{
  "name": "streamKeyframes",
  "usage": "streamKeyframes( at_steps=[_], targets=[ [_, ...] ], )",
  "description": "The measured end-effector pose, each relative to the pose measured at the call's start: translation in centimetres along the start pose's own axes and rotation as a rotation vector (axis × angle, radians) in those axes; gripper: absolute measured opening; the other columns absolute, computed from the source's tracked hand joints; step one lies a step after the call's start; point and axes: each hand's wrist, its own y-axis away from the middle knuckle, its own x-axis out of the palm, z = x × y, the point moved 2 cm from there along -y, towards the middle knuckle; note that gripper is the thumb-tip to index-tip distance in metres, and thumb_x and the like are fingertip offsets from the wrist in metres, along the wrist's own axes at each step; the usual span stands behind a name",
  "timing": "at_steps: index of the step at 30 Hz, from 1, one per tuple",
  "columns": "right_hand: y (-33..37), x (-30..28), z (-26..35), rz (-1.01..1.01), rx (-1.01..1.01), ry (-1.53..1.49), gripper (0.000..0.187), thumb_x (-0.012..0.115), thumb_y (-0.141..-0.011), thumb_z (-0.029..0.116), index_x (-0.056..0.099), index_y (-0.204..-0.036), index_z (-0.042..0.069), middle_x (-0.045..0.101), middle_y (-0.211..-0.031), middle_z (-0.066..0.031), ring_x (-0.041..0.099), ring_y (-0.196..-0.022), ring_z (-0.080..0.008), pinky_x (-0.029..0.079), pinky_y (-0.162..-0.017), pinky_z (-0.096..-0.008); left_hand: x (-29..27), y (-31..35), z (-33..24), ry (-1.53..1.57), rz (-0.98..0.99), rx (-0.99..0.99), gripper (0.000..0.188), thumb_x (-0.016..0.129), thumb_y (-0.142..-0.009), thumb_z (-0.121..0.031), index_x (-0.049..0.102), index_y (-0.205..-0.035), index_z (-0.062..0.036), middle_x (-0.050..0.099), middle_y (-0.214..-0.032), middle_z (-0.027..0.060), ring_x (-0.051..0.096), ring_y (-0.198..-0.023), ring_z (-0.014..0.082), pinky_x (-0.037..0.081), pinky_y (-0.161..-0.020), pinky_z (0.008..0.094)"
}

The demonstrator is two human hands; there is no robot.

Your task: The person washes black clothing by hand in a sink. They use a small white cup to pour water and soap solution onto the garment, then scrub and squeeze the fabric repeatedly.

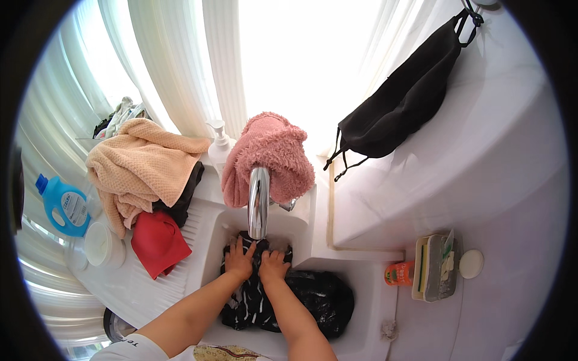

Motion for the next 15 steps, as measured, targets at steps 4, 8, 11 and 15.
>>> streamKeyframes(
  at_steps=[4, 8, 11, 15],
  targets=[
    [-4.4, 2.9, -1.8, 0.142, 0.057, -0.195, 0.038, 0.049, -0.095, 0.026, 0.058, -0.129, 0.014, 0.050, -0.138, -0.0123, 0.042, -0.133, -0.0371, 0.040, -0.102, -0.0560, 3.1, -1.6, 1.2, -0.015, 0.065, 0.021, 0.042, 0.050, -0.092, -0.022, 0.056, -0.132, -0.0276, 0.031, -0.152, 0.0174, 0.030, -0.140, 0.0357, 0.026, -0.110, 0.0512],
    [-5.5, -1.0, -1.7, 0.332, 0.224, -0.378, 0.041, 0.076, -0.073, 0.034, 0.071, -0.108, 0.014, 0.052, -0.135, -0.0152, 0.045, -0.128, -0.0394, 0.036, -0.107, -0.0475, 1.5, -2.6, 2.1, 0.493, -0.059, -0.157, 0.042, 0.059, -0.086, -0.021, 0.058, -0.127, -0.0178, 0.050, -0.134, 0.0145, 0.052, -0.118, 0.0319, 0.040, -0.101, 0.0473],
    [-2.8, -1.2, -1.2, 0.140, 0.049, -0.842, 0.038, 0.078, -0.064, 0.026, 0.070, -0.096, 0.008, 0.048, -0.138, -0.0221, 0.045, -0.128, -0.0392, 0.040, -0.103, -0.0434, 0.5, -2.4, 2.6, 1.487, -0.149, -0.537, 0.041, 0.064, -0.084, -0.022, 0.058, -0.123, -0.0114, 0.057, -0.122, 0.0114, 0.059, -0.104, 0.0292, 0.049, -0.090, 0.0441],
    [3.5, -6.9, 1.3, 0.003, -0.498, -1.065, 0.029, 0.072, -0.061, 0.022, 0.065, -0.083, 0.005, 0.036, -0.150, -0.0225, 0.033, -0.134, -0.0460, 0.029, -0.111, -0.0504, -1.6, 0.7, 1.7, 2.025, 0.184, -0.552, 0.040, 0.060, -0.090, -0.040, 0.059, -0.116, -0.0096, 0.062, -0.107, 0.0132, 0.063, -0.093, 0.0287, 0.054, -0.079, 0.0424]
  ],
)
